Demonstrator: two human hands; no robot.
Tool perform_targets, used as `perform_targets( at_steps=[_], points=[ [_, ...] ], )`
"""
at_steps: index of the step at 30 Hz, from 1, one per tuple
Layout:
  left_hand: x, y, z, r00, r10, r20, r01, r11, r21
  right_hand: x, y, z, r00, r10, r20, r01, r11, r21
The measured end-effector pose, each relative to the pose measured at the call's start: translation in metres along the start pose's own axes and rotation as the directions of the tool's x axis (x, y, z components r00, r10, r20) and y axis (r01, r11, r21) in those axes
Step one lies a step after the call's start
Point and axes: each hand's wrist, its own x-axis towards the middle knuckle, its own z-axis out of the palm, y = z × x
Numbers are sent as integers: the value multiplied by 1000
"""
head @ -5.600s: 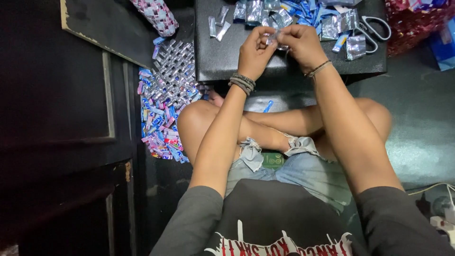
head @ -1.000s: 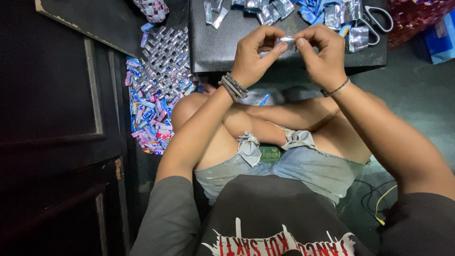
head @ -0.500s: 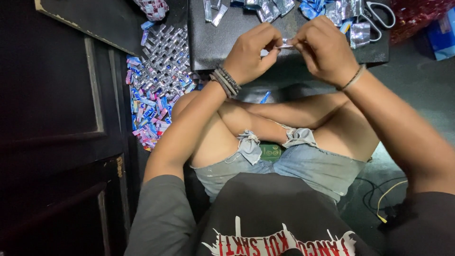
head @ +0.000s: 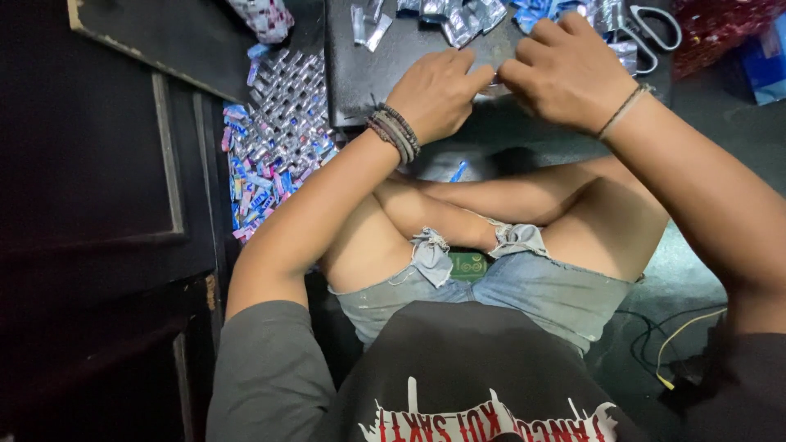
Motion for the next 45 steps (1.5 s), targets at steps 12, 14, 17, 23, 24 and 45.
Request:
perform_targets(
  at_steps=[12, 14, 17, 23, 24, 45],
  points=[
    [8, -24, 5, 956, -262, -129, 113, 738, -665, -6, 9, 44, 928, 349, 130, -354, 717, 601],
    [6, -24, 13, 958, -261, -120, 117, 736, -667, -8, 7, 49, 917, 375, 138, -372, 673, 639],
    [6, -22, 25, 958, -267, -106, 125, 720, -682, -8, 5, 54, 895, 419, 153, -395, 586, 708],
    [5, -13, 39, 940, -333, -68, 187, 674, -715, -13, -1, 58, 885, 465, 21, -310, 554, 773],
    [6, -10, 36, 934, -356, -40, 208, 631, -747, -15, -2, 57, 867, 498, 12, -306, 515, 801],
    [2, -15, 59, 845, -535, 0, 331, 523, -785, -16, -21, 92, 704, 620, 347, -319, -160, 934]
  ],
)
